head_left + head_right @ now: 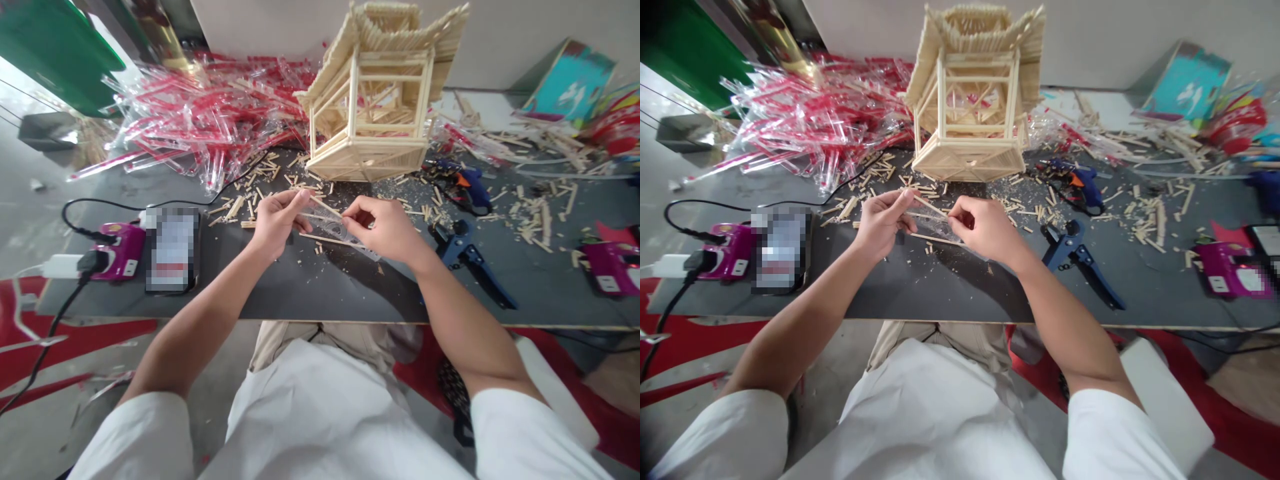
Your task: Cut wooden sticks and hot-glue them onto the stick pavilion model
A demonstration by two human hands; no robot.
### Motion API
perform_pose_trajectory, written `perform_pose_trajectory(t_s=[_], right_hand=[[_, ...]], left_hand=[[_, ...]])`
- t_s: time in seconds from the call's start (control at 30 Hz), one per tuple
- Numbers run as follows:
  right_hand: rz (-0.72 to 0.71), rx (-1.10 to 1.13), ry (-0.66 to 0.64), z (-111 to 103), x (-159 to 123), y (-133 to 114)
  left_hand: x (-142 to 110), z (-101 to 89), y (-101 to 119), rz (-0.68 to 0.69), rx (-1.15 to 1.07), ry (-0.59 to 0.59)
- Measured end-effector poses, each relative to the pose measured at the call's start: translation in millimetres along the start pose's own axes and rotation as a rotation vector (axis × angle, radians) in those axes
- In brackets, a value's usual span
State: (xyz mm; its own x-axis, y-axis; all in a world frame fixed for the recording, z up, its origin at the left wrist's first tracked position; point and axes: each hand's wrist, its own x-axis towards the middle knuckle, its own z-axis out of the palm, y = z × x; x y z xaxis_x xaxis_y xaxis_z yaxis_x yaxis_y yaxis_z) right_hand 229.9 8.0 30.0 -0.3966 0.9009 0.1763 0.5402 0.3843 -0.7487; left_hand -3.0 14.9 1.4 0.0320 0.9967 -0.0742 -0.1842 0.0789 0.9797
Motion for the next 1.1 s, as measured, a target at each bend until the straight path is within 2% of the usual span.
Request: perform_pose_trajectory(t_s=[0.2,0.47,0.7,1.1], right_hand=[[0.05,0.05,0.101,17,0,-9],[0.123,0.124,0.191,23,1,-12],[0.151,0.128,0.191,22,1,-16],[0.094,0.07,0.182,25,1,-14]], left_hand=[[-4,3.3,2,0.007,0.002,0.012],[-11,11.5,1,0.028,0.038,0.078],[-13,14.1,-2,0.009,0.073,0.089],[-12,11.6,-5,0.025,0.109,0.088]])
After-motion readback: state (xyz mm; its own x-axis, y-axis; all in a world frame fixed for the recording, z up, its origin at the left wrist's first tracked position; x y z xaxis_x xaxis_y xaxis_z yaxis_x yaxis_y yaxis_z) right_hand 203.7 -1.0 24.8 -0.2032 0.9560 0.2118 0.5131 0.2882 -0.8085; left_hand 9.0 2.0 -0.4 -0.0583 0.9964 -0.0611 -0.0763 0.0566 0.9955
